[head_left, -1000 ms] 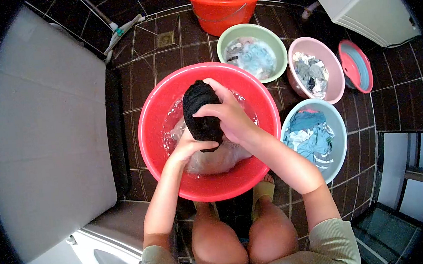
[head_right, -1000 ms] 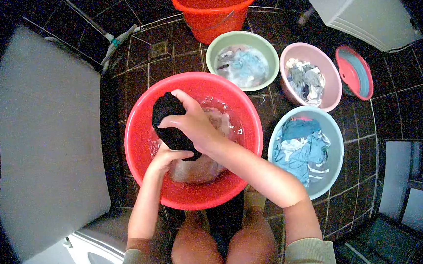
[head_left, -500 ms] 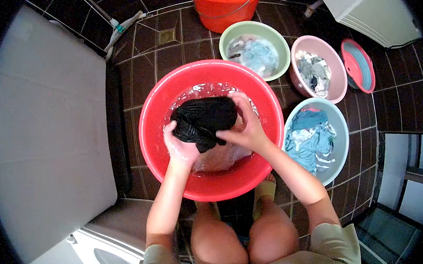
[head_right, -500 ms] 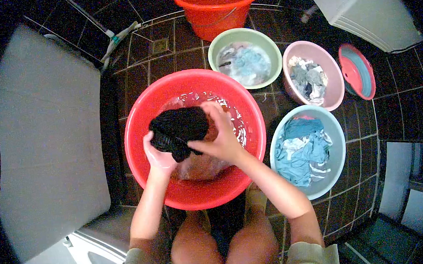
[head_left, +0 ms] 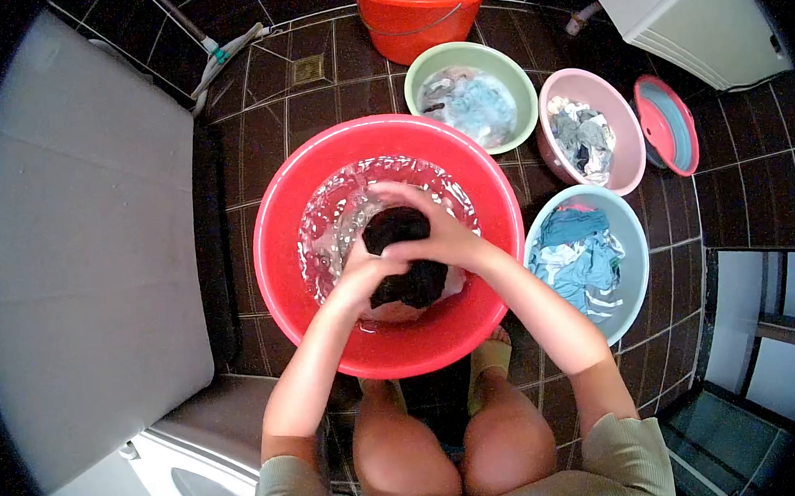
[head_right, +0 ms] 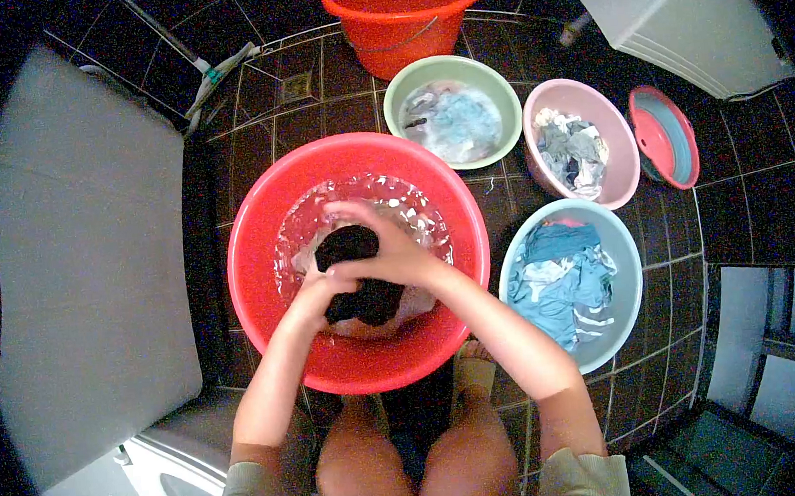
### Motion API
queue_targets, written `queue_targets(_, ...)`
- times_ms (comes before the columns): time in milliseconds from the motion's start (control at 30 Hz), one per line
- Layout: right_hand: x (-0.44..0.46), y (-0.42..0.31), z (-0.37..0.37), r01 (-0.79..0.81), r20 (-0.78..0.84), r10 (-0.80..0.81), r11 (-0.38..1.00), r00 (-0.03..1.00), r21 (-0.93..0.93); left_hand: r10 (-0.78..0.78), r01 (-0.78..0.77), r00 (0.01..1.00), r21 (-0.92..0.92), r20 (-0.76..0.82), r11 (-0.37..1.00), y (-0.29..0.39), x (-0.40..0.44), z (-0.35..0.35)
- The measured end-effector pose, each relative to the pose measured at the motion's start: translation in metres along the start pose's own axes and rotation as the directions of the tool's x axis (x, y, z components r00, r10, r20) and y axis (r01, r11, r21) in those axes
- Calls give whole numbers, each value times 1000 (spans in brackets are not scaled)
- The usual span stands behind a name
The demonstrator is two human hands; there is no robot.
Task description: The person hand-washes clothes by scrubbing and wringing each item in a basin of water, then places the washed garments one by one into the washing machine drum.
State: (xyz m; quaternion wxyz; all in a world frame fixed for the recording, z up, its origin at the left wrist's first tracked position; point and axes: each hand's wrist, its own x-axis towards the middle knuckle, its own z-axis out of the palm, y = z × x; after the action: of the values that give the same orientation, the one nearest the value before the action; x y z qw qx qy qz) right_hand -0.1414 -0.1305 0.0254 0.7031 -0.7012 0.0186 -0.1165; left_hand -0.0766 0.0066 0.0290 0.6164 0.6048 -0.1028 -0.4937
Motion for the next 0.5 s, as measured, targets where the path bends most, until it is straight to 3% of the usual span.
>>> queue_targets(33,1,-2,2,-23,32,21,998,999,61,42,-47,998,133,42,990,4,1,2)
queue_targets(67,1,-3,4,-49,67,41,991,997,122,70,-73,997,124,27,990,5,1,3)
queue_targets(133,0,-5,6,-30,-34,30,1000,999,2,132,-131,991,109,-1,985,7,2,5)
queue_targets(167,0,-5,7,-23,-84,18,998,996,-60,170,-175,985,212,43,961,0,6,-1)
queue_targets(200,-1,-4,9,-39,-158,34,999,987,-28,196,-196,978,-8,77,981,0,3,-2)
queue_targets(267,-1,-4,12,-62,-301,70,997,951,35,269,-190,955,-439,124,878,1,-4,-2)
queue_targets(300,-1,-8,12,-93,-350,93,996,932,16,186,-113,980,-562,74,819,-1,-3,1)
queue_targets(333,-1,-9,14,-32,-354,3,997,935,-74,130,-46,987,-610,94,791,3,1,2)
queue_targets(433,1,-13,25,176,-299,-285,922,911,-343,-320,202,935,-506,-156,838,6,2,12)
queue_targets(500,2,-11,30,233,-253,-331,907,909,-350,-378,283,924,-553,-62,783,7,-3,13)
